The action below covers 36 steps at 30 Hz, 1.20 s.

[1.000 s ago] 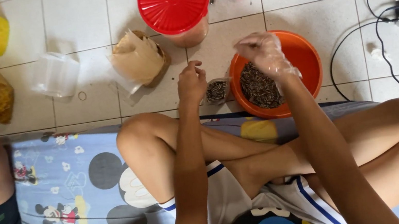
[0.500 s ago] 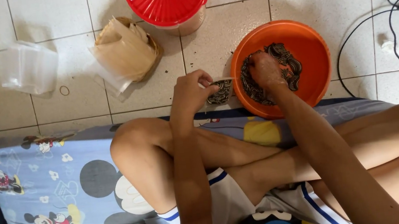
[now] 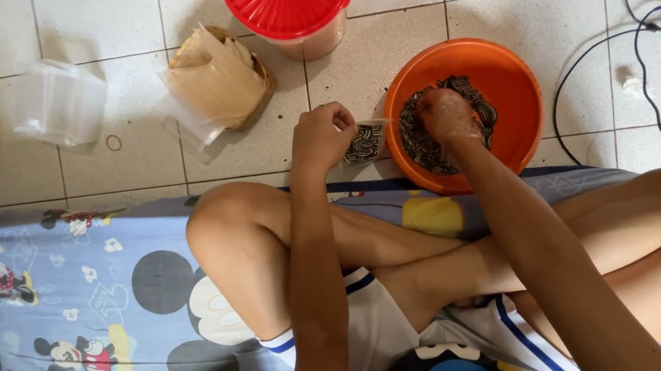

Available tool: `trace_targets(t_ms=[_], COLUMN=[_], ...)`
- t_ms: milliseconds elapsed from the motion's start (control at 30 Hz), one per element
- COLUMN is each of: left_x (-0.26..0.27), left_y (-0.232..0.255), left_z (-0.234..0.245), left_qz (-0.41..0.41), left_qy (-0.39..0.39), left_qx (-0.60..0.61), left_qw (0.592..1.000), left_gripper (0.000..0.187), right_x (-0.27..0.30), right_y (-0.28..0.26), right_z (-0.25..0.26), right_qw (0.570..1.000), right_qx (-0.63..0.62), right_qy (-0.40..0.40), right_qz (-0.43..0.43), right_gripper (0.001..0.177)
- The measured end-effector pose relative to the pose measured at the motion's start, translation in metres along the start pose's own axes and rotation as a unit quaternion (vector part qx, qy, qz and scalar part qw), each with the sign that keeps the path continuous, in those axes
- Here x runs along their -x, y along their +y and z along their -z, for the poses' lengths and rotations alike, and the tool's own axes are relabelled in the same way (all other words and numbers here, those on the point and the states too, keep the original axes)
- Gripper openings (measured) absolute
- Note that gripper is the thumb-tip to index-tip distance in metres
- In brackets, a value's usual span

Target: A person sitting on the floor is manually filling small plastic bags with various snacks from bowls and containers.

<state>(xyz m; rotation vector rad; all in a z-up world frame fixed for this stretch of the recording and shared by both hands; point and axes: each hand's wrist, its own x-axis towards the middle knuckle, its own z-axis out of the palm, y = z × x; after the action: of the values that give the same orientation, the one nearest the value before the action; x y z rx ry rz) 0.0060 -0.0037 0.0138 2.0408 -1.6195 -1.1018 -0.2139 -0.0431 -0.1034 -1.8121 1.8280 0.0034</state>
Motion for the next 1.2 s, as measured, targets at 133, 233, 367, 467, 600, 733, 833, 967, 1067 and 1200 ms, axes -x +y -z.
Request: trace_targets(t_ms=[133, 233, 367, 467, 600, 733, 833, 967, 1067, 1200], left_x=[0.005, 0.013, 0.015, 0.017, 0.024, 0.018, 0.019, 0.017, 0.016, 0.017], left_y=[-0.002, 0.001, 0.0, -0.001, 0.001, -0.01, -0.01, -0.002, 0.004, 0.009], left_z=[-0.002, 0.001, -0.001, -0.002, 0.001, -0.004, -0.004, -0.002, 0.004, 0.006], left_qz=[-0.008, -0.014, -0.004, -0.001, -0.006, -0.006, -0.008, -0.013, -0.019, -0.01], left_qy=[0.022, 0.026, 0.035, 0.042, 0.044, 0.046, 0.052, 0.045, 0.044, 0.038], left_qx=[0.005, 0.022, 0.037, 0.053, 0.069, 0.056, 0.057, 0.039, 0.039, 0.049], left_qw=[1.0, 0.999, 0.999, 0.998, 0.997, 0.997, 0.997, 0.998, 0.998, 0.998], left_gripper=[0.008, 0.009, 0.009, 0.01, 0.012, 0.012, 0.011, 0.01, 0.01, 0.01], right_x=[0.011, 0.025, 0.066, 0.111, 0.122, 0.1, 0.062, 0.021, 0.017, 0.013], right_y=[-0.006, -0.021, -0.072, -0.11, -0.119, -0.104, -0.072, -0.013, 0.013, 0.005], right_z=[0.014, 0.036, 0.096, 0.133, 0.12, 0.113, 0.092, 0.042, 0.003, -0.004], right_qw=[0.998, 0.99, 0.964, 0.938, 0.936, 0.91, 0.865, 0.957, 0.991, 0.997], right_qx=[-0.057, -0.119, -0.243, -0.306, -0.161, -0.145, -0.176, -0.175, -0.057, 0.013], right_qy=[0.009, 0.075, 0.09, 0.068, 0.036, 0.058, 0.264, 0.183, 0.11, 0.066], right_qz=[-0.036, 0.014, 0.066, 0.147, 0.312, 0.384, 0.388, 0.139, 0.058, 0.045], right_gripper=[0.016, 0.009, 0.008, 0.008, 0.006, 0.008, 0.011, 0.008, 0.017, 0.018])
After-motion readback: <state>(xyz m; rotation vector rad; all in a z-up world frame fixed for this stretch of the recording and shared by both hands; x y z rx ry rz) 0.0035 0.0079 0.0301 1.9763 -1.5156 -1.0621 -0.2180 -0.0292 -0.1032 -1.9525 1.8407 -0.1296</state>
